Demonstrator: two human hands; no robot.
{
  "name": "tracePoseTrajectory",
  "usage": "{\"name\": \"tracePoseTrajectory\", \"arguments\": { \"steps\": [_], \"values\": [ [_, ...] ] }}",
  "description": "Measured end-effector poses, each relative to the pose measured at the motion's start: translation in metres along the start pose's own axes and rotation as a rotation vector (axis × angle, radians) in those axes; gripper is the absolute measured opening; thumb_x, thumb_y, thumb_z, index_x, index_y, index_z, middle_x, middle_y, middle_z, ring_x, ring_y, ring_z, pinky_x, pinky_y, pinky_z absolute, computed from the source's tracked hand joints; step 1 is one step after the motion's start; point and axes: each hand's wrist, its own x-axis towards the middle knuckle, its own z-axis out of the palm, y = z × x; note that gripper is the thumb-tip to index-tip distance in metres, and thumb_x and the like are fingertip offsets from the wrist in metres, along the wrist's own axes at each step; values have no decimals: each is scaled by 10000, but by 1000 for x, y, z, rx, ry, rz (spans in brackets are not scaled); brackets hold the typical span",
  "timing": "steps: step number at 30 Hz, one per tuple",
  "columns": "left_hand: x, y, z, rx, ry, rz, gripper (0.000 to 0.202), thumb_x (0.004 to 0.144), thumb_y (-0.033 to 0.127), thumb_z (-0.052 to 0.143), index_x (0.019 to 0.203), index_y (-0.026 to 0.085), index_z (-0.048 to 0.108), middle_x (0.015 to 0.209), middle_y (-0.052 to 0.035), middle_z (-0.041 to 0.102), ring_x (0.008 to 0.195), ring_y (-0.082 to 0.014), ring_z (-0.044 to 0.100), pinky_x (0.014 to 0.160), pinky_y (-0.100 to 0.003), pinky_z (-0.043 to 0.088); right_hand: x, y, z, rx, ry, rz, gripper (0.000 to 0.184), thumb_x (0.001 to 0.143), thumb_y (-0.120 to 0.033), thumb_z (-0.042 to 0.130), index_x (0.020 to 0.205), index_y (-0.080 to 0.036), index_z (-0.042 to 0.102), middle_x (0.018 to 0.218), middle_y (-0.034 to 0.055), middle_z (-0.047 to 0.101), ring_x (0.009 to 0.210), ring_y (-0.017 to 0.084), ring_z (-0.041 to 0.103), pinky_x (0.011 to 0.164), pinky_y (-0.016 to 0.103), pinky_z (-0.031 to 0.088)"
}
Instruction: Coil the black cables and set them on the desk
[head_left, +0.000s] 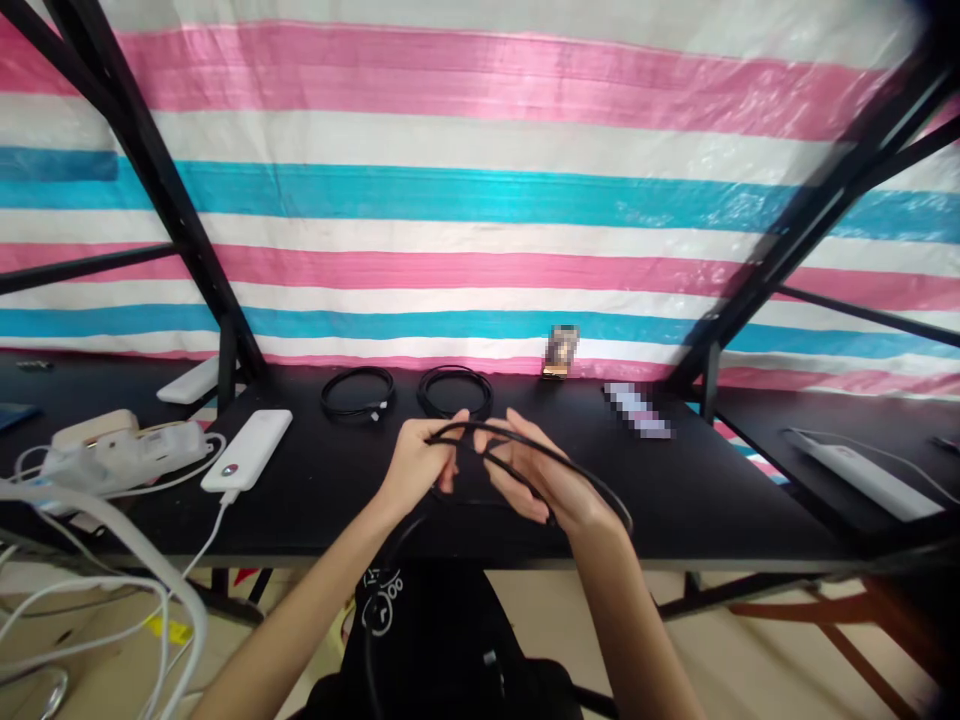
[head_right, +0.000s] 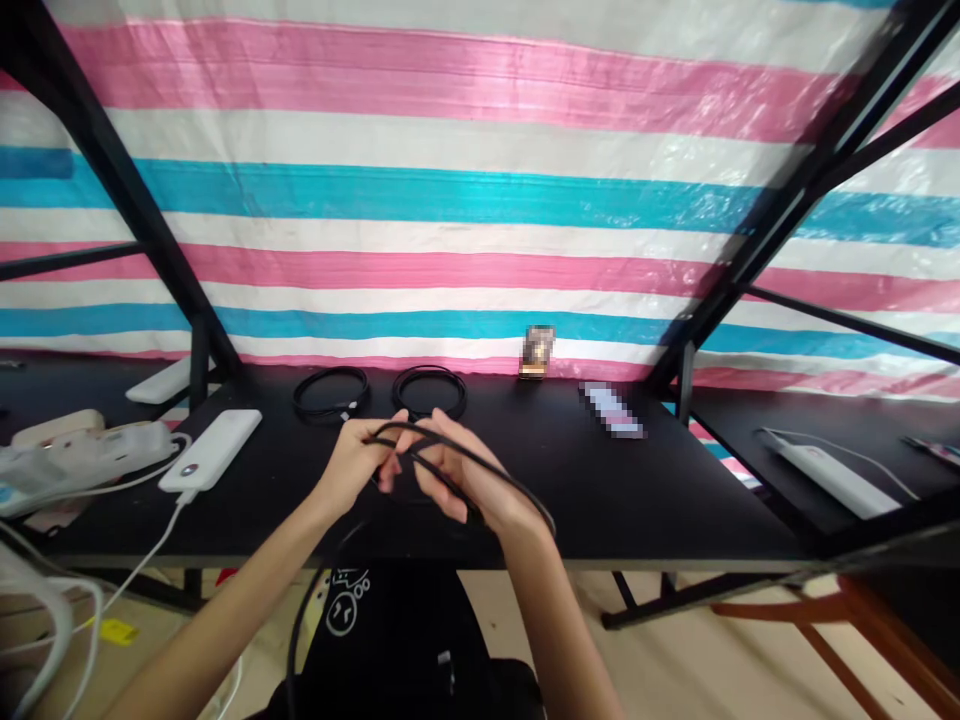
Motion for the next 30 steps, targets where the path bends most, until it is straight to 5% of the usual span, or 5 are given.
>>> {"name": "tracePoseTrajectory", "arguments": {
  "steps": [5,11,18,22,30],
  "values": [
    [10,17,-20,-138,136,-106,429,729,380,587,461,221,292,373,105,213,310,-38,172,332,-198,135,6,21,-8,-295,427,-308,362,937,-437,405,1047,-181,637,816,34,644,791,148,620,785,268,502],
    [16,28,-34,-160,157,-178,425,704,336,631,438,203,328,365,96,260,296,-20,180,332,-198,88,-41,40,6,-414,368,-239,517,979,-437,358,1477,-345,251,1555,-28,185,1424,160,148,1173,361,112],
    [22,24,-36,-110,219,-184,417,747,366,573,438,200,350,357,94,252,300,-26,173,351,-201,72,-76,34,6,-418,19,-189,595,873,-453,583,1425,-354,385,1391,36,498,1258,233,467,1086,399,328],
    [13,30,-34,-16,205,-116,428,759,387,574,428,183,395,353,86,256,325,-35,192,377,-201,120,-68,23,21,-510,-101,-159,310,814,-332,682,1117,-267,683,817,4,721,658,139,648,591,207,501],
    [-11,44,-44,361,-112,120,153,733,299,660,667,162,674,569,1,601,557,-125,547,556,-220,379,-60,0,10,-736,554,-713,98,861,-182,599,841,-221,687,791,24,646,696,128,595,629,216,460]
  ]
}}
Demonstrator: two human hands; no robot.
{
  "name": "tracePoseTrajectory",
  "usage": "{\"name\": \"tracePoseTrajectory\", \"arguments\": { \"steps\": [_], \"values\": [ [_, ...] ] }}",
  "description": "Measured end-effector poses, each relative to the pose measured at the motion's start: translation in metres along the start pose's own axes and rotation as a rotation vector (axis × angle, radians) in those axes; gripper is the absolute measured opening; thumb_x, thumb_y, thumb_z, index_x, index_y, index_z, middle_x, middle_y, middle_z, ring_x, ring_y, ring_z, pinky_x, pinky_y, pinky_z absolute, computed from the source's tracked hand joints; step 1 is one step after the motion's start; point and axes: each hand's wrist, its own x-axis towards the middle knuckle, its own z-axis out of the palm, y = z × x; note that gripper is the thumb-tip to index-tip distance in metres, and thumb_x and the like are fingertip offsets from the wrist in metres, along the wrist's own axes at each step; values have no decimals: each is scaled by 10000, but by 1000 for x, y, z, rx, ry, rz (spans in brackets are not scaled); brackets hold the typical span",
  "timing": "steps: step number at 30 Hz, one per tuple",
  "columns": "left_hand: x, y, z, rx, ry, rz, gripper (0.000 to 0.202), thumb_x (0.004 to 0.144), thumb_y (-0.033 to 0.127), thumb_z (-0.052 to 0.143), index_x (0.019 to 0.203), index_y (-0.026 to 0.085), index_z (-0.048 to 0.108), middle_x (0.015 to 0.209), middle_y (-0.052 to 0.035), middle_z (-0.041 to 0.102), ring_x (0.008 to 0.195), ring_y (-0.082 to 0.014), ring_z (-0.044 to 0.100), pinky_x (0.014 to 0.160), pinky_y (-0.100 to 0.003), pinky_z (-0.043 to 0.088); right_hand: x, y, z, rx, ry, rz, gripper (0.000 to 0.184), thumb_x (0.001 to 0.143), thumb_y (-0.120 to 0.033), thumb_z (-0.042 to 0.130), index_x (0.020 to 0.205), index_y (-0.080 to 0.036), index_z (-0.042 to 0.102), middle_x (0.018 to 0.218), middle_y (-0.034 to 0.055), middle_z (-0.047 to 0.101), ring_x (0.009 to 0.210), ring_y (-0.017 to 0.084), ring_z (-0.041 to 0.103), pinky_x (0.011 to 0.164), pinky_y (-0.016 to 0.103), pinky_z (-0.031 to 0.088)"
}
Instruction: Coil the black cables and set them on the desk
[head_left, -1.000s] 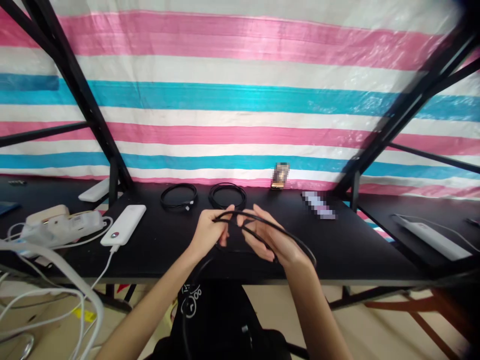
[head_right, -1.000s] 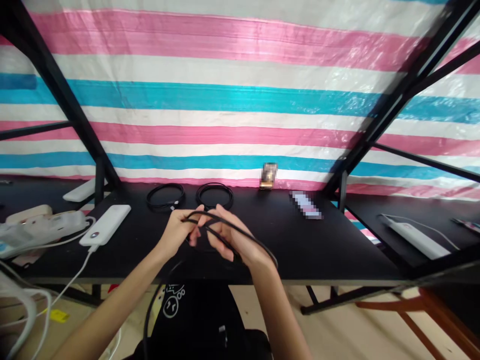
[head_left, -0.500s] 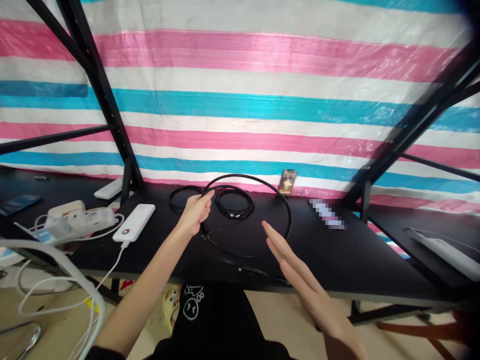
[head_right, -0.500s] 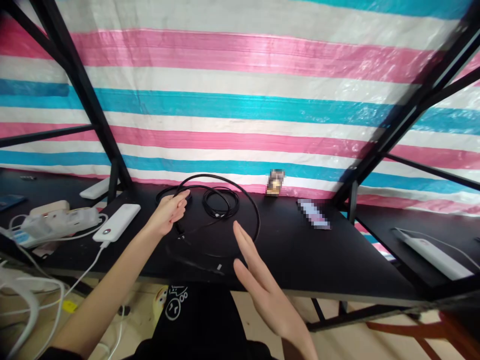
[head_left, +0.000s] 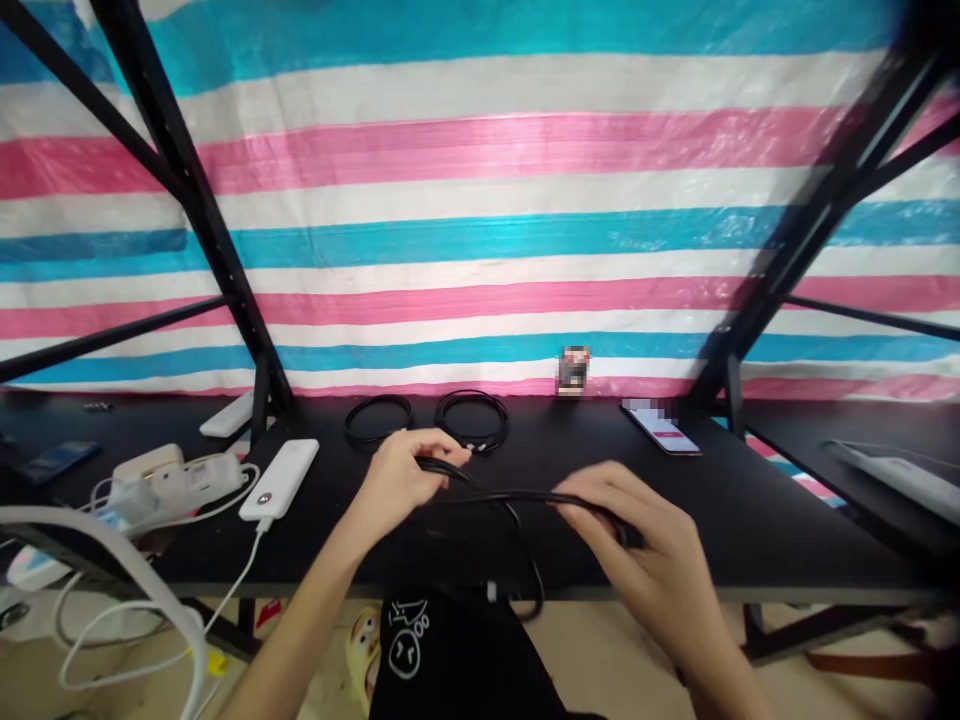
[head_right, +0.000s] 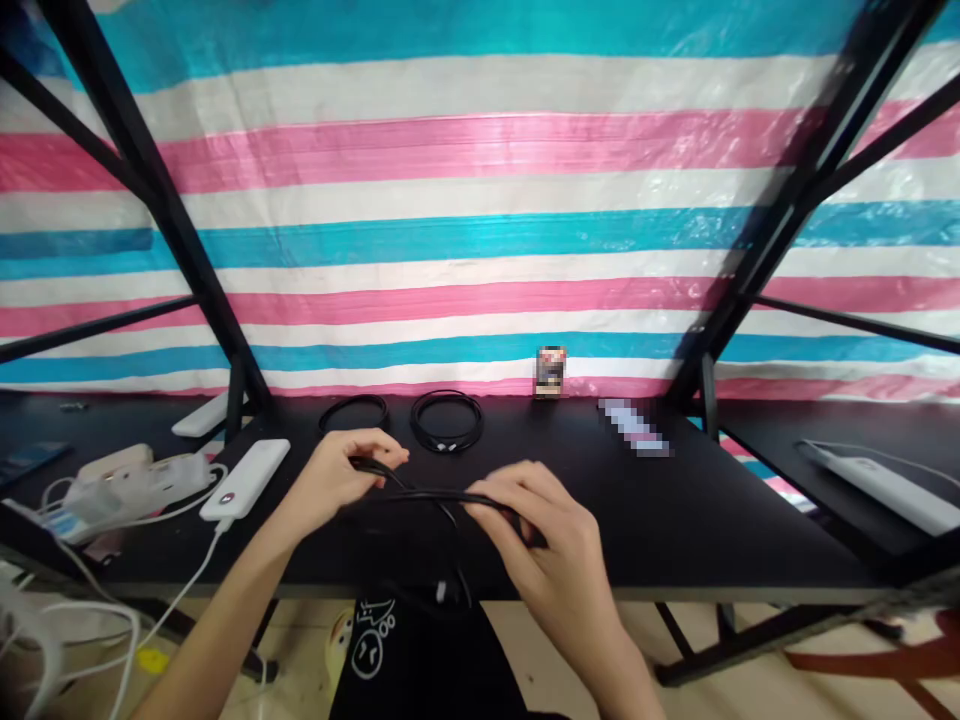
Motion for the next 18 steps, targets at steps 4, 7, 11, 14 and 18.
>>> {"name": "tracePoseTrajectory", "arguments": {
  "steps": [4,7,11,14,18],
  "values": [
    [-11,14,15,-289,-304,-83,208,737,282,649,912,170,660,671,-26,669,585,-159,643,473,-193,404,7,0,21,17,14,45,107,900,-239,534,888,-211,636,1160,86,584,1086,208,555,925,327,425],
    [-12,15,23,-402,-306,-187,327,743,380,646,983,160,612,623,-9,650,329,-98,510,293,-165,243,9,-2,26,276,-143,350,190,960,-351,423,949,-209,548,1033,72,634,936,183,629,781,288,498],
    [-2,0,23,-314,-183,-234,401,723,423,666,997,141,585,586,6,634,228,-48,367,248,-157,176,7,-4,15,572,-322,582,344,953,-503,359,1022,-201,509,805,26,649,569,128,602,496,224,461],
    [6,-9,23,-317,-132,-252,456,691,410,689,1027,141,540,588,15,630,229,-64,391,247,-159,194,4,-2,12,518,-361,508,359,869,-464,556,1111,-199,549,831,23,655,638,130,601,577,228,480],
    [5,-3,30,-407,-159,-277,453,689,370,689,1052,158,521,605,19,618,322,-109,515,297,-165,252,2,12,12,304,-258,462,348,779,-297,682,1109,-214,610,763,-5,651,606,122,581,584,223,476]
  ]
}}
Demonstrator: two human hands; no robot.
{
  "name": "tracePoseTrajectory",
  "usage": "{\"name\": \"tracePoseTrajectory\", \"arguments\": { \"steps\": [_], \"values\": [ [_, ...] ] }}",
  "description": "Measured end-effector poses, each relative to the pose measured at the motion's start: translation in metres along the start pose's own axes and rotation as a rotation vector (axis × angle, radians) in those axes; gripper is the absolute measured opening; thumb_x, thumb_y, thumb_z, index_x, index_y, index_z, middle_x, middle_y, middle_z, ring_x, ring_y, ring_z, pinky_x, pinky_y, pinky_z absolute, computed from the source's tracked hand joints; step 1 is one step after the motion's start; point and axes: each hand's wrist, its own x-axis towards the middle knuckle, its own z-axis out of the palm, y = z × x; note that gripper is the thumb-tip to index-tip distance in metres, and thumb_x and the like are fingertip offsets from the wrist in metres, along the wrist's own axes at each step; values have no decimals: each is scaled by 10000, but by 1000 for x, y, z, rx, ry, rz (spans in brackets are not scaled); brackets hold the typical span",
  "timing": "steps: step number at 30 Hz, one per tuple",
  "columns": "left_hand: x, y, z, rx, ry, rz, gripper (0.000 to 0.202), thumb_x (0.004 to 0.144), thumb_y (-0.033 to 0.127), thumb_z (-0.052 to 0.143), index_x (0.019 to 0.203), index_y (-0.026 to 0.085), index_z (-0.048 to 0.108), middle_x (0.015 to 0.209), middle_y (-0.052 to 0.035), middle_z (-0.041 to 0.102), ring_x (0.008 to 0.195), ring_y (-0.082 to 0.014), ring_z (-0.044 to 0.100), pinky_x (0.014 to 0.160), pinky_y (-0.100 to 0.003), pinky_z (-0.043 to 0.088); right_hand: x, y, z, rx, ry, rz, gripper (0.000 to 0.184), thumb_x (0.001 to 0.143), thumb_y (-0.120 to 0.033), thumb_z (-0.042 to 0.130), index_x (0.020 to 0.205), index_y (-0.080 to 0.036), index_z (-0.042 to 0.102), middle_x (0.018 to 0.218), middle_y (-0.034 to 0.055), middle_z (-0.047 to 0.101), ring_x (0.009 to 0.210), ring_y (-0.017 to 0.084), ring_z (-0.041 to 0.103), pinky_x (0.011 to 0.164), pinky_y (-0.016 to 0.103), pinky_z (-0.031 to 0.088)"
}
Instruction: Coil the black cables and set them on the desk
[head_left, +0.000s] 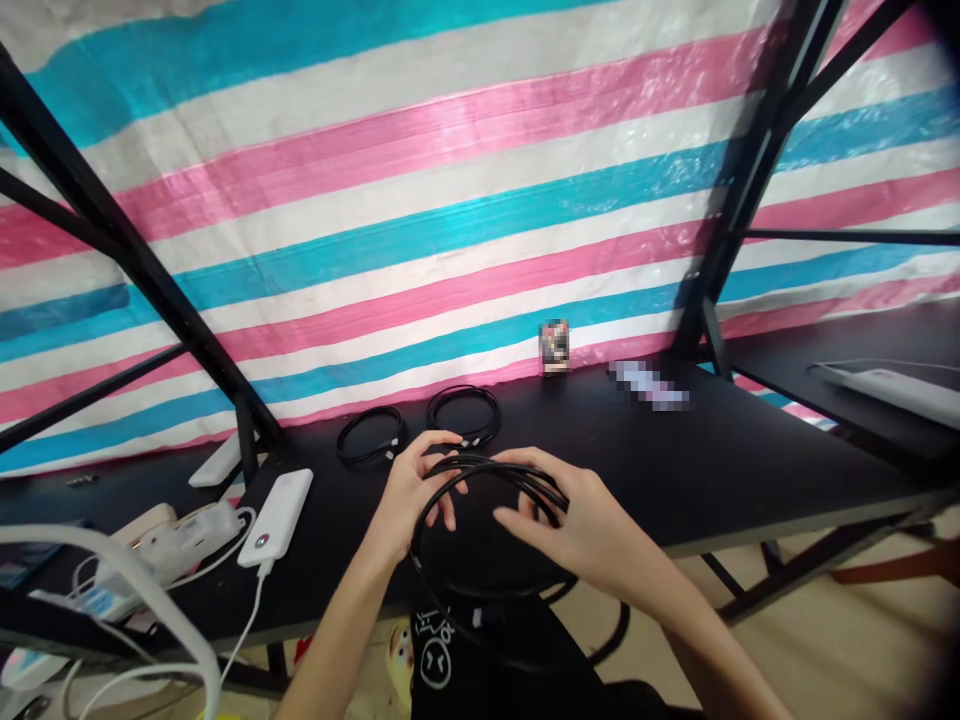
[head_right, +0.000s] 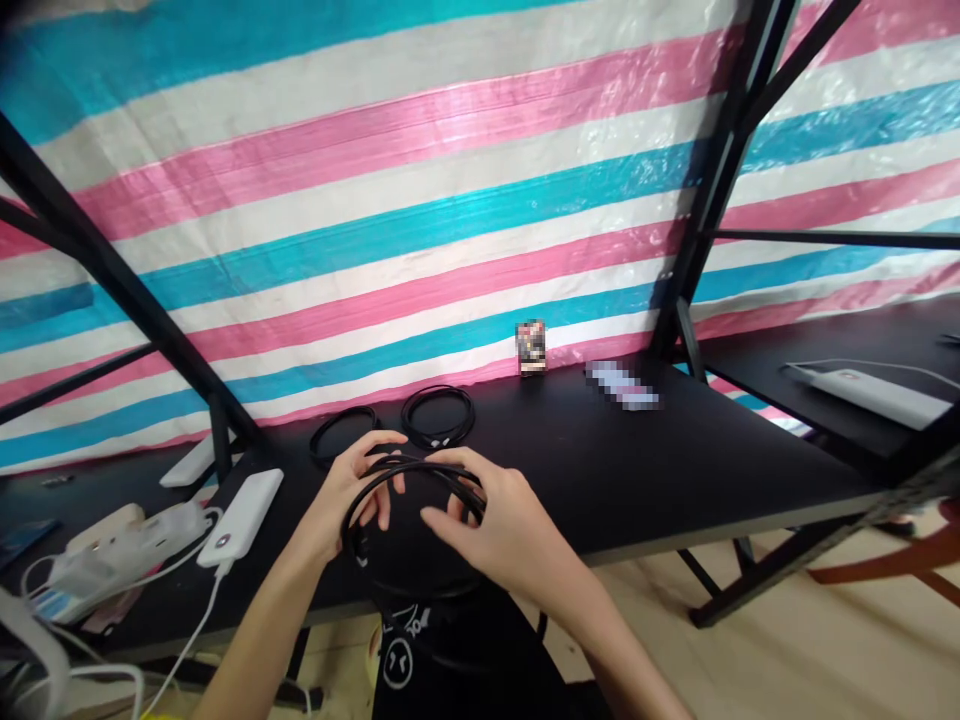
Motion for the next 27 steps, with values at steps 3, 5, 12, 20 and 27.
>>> {"name": "tracePoseTrajectory", "arguments": {
  "steps": [3,5,12,20,27],
  "values": [
    [-8,4,6,-45,-86,-46,464,717,337,698,1115,161,535,631,-5,631,482,-134,600,452,-191,396,3,13,-15,64,47,-45,171,836,-286,605,962,-190,667,908,39,686,802,167,641,739,255,502],
    [-12,4,9,-114,-177,-67,523,738,374,683,1188,163,521,697,-41,656,600,-170,638,558,-228,439,3,22,-27,86,64,-30,148,824,-304,623,884,-180,675,866,41,693,806,181,648,712,248,502],
    [-8,-7,40,151,37,56,244,719,379,712,703,161,605,552,36,477,493,-85,439,476,-203,304,1,25,-31,155,197,18,174,781,-334,669,794,-162,646,606,1,607,525,117,556,470,195,411],
    [2,-21,42,-398,330,-7,511,682,325,739,496,201,279,405,113,174,404,-45,111,405,-212,160,3,44,-32,323,38,120,308,848,-458,599,842,-151,623,416,-93,364,360,67,373,436,205,389],
    [-6,-18,34,-651,465,-43,565,621,278,747,470,207,207,379,110,181,382,-34,115,392,-186,221,3,41,-33,330,-60,77,322,828,-425,639,654,-164,565,599,7,567,613,140,569,689,277,478]
  ]
}}
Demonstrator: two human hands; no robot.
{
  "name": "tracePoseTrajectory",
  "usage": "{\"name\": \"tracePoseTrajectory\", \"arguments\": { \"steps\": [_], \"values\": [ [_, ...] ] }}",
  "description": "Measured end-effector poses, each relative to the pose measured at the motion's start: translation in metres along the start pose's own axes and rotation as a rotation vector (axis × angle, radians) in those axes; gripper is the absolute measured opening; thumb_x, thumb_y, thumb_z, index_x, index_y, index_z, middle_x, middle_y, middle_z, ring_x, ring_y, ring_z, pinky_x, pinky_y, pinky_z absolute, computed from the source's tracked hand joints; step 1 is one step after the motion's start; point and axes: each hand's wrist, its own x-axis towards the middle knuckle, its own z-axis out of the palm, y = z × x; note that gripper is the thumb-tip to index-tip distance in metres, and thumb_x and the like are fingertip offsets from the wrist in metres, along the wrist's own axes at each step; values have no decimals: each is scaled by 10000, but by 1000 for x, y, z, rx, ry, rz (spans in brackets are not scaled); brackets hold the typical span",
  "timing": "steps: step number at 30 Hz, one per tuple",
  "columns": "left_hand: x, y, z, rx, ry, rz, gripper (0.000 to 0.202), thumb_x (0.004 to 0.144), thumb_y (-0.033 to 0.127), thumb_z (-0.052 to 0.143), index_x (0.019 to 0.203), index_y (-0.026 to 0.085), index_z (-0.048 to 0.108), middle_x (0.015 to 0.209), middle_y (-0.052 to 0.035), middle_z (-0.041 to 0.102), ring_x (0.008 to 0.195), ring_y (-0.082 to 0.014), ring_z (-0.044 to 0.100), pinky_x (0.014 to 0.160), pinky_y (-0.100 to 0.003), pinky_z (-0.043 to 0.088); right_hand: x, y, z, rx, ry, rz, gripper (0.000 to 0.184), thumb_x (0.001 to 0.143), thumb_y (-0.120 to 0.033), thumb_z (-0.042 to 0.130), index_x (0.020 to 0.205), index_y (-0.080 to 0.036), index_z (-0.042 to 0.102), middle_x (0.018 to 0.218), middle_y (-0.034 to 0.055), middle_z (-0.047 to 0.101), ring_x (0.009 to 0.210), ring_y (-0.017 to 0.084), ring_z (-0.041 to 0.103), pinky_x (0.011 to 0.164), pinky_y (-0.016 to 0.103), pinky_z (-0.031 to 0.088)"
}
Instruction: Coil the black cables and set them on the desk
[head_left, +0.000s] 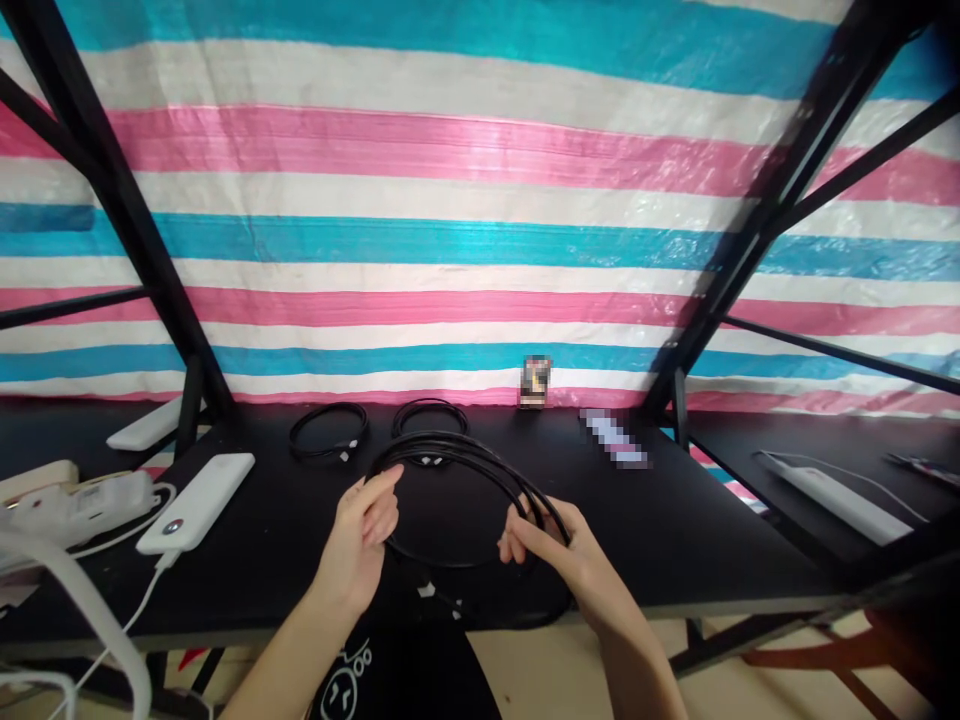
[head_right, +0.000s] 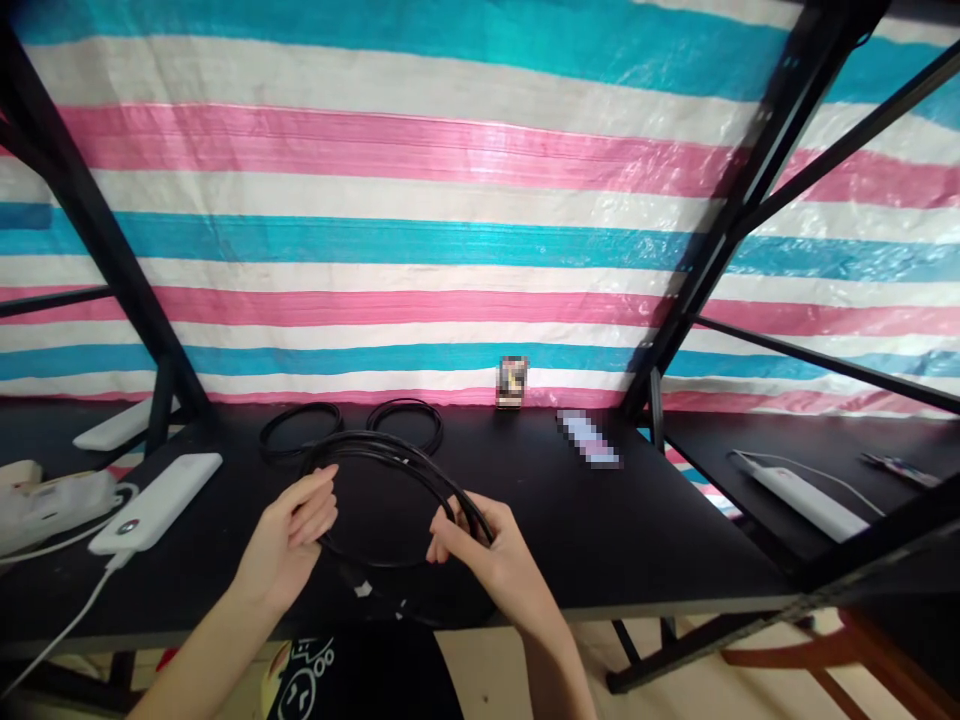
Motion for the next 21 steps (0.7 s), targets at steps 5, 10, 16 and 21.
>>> {"name": "tracePoseTrajectory", "arguments": {
  "steps": [5,10,16,21],
  "values": [
    [-4,-1,-11,-1,48,1,530,658,364,709,475,213,235,396,109,162,354,-41,122,375,-201,213,-7,-4,20,173,-115,0,314,758,-448,710,809,-170,572,668,18,601,709,176,626,747,320,495],
    [-15,-19,-20,132,-165,-3,579,682,483,723,468,206,263,386,109,178,343,-34,172,410,-208,229,-11,0,33,137,145,164,475,729,-617,660,661,-195,452,376,-109,315,296,39,294,337,162,243],
    [-22,-8,-29,466,-492,-31,450,755,485,675,537,190,414,345,68,344,356,-95,445,445,-212,273,-17,-17,3,-119,91,157,444,772,-583,630,608,-175,566,366,-85,260,306,36,191,321,193,114],
    [-35,13,-13,677,-610,-71,320,703,442,714,639,183,539,488,52,432,346,-71,355,366,-214,235,-16,-34,14,-331,-34,104,332,795,-448,651,658,-147,664,489,-37,416,375,46,315,319,182,209]
  ]
}}
